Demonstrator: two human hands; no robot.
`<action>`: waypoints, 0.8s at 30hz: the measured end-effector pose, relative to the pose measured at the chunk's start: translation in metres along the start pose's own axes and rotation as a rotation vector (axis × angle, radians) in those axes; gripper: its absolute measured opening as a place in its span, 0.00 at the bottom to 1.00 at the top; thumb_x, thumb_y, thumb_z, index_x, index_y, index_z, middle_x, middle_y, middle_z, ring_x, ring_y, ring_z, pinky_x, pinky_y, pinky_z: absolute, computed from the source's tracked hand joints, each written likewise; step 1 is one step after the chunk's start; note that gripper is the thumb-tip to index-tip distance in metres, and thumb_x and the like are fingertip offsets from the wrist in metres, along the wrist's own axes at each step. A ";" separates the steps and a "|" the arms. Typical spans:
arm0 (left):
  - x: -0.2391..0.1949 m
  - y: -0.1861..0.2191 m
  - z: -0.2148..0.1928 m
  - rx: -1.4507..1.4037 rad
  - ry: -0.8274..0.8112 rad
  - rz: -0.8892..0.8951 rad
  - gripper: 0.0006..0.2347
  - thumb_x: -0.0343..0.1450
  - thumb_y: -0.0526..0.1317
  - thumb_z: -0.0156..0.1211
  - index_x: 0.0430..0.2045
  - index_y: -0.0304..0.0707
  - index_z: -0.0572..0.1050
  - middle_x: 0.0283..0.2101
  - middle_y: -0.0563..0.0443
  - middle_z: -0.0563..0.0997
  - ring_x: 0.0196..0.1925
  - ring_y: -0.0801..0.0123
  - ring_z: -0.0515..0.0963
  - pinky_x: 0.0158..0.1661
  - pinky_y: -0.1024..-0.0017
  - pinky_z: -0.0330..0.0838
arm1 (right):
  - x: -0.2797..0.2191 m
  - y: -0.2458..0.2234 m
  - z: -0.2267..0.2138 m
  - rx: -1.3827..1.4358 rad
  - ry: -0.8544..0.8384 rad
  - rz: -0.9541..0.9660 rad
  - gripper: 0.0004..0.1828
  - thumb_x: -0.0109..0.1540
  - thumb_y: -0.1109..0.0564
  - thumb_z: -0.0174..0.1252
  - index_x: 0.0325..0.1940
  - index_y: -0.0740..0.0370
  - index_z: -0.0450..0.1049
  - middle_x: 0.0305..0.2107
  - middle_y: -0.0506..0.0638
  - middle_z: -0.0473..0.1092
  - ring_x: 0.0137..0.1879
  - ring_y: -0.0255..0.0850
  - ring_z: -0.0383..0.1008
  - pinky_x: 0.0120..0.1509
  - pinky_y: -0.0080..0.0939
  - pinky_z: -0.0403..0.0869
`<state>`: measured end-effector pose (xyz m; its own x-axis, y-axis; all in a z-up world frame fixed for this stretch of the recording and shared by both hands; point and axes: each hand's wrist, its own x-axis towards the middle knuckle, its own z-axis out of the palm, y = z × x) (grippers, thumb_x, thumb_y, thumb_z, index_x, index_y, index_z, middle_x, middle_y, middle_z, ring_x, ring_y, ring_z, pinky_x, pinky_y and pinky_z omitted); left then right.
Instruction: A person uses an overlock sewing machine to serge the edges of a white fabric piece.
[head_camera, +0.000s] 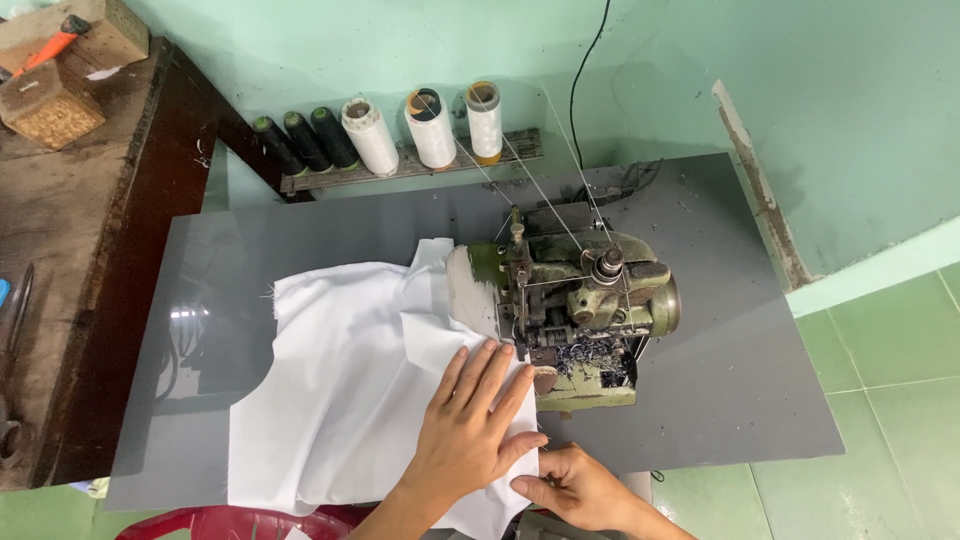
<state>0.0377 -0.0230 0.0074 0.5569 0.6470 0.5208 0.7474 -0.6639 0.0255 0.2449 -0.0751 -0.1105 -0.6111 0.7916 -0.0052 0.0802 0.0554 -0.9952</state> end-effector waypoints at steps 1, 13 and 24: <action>0.001 -0.001 -0.001 -0.002 0.006 -0.001 0.27 0.78 0.61 0.42 0.58 0.38 0.74 0.62 0.36 0.74 0.66 0.45 0.72 0.67 0.47 0.61 | 0.000 -0.001 0.000 0.018 -0.003 0.002 0.30 0.71 0.54 0.65 0.20 0.54 0.55 0.16 0.39 0.49 0.23 0.33 0.45 0.27 0.38 0.50; -0.034 -0.030 -0.003 -0.092 0.147 -0.047 0.23 0.79 0.57 0.41 0.59 0.41 0.70 0.65 0.39 0.73 0.68 0.46 0.74 0.67 0.40 0.65 | 0.011 -0.031 -0.002 0.117 -0.069 0.070 0.12 0.69 0.54 0.59 0.37 0.63 0.80 0.21 0.38 0.66 0.28 0.28 0.61 0.30 0.34 0.63; -0.180 -0.130 0.029 0.127 -0.350 -0.949 0.12 0.71 0.54 0.57 0.39 0.53 0.77 0.36 0.57 0.84 0.40 0.55 0.82 0.40 0.58 0.73 | 0.004 0.000 0.007 0.086 -0.009 0.207 0.12 0.66 0.54 0.61 0.32 0.63 0.81 0.25 0.40 0.76 0.34 0.28 0.72 0.37 0.36 0.70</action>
<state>-0.1491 -0.0425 -0.1139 -0.2258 0.9727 0.0539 0.9574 0.2113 0.1968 0.2371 -0.0760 -0.1109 -0.5956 0.7751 -0.2110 0.1373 -0.1606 -0.9774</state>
